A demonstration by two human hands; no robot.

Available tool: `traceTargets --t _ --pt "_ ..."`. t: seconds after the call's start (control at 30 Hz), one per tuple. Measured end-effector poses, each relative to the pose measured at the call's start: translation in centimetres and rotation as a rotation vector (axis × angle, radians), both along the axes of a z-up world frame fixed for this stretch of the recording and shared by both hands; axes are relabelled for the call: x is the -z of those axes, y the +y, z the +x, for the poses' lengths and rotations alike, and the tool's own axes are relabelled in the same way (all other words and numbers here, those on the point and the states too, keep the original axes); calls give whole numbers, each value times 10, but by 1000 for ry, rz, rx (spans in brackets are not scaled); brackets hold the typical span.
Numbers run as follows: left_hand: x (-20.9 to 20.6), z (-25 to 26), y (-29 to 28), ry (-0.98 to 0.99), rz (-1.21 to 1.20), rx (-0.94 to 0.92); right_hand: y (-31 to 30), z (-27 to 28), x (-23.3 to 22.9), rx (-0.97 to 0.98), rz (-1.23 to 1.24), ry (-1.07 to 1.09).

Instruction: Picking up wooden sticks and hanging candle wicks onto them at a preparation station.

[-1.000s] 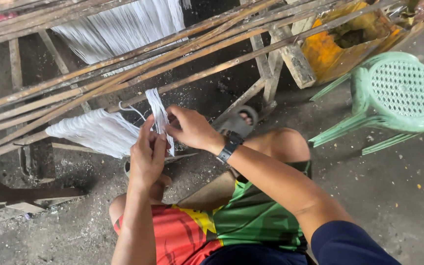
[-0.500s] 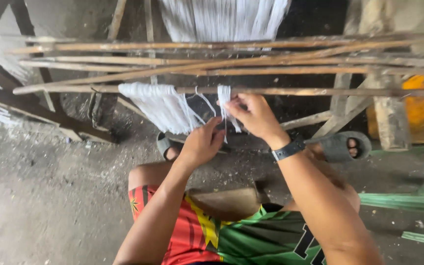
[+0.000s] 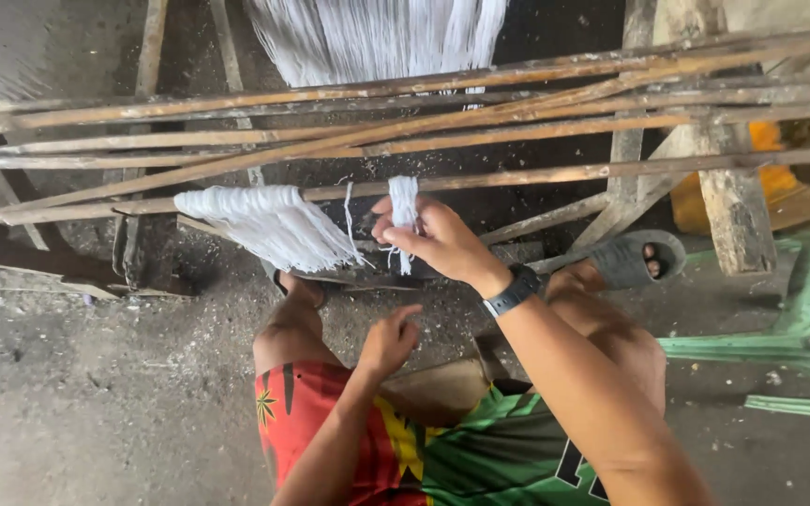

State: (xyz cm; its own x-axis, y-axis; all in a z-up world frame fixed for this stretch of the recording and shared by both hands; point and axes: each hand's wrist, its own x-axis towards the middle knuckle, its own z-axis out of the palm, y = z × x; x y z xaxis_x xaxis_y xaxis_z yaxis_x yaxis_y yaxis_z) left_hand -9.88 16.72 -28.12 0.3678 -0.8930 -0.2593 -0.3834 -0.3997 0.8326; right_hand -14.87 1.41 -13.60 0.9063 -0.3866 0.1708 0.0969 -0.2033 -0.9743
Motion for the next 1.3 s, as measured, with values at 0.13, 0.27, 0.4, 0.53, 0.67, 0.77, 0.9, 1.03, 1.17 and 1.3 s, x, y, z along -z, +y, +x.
traceTargets --t 0.13,0.27,0.4,0.53,0.67,0.77,0.9,1.03,1.17,1.3 --pt "-38 2 13 -20 -258 -427 8 -9 -5 2 61 -44" --pt "-98 12 14 -194 -628 -519 16 -16 -14 151 25 -13" --pt "-148 15 3 -295 -811 -413 13 -17 -19 217 -48 63" --pt "-154 20 -25 -168 -821 -300 -3 -14 -9 372 -292 190" --pt "-131 17 -44 -74 -765 -339 4 -16 -15 302 -67 6" --pt "-127 19 -48 -111 -710 -336 -2 -12 -2 265 85 -68" --pt "-135 21 -53 -178 -682 -265 -17 -16 12 221 185 -96" --pt "-131 21 -59 -187 -635 -335 -18 -18 -11 171 162 -132" --pt "-134 22 -56 -49 -652 -424 -14 -20 -19 199 138 -138" --pt "-139 16 -51 70 -687 -409 -19 -26 8 164 200 -143"
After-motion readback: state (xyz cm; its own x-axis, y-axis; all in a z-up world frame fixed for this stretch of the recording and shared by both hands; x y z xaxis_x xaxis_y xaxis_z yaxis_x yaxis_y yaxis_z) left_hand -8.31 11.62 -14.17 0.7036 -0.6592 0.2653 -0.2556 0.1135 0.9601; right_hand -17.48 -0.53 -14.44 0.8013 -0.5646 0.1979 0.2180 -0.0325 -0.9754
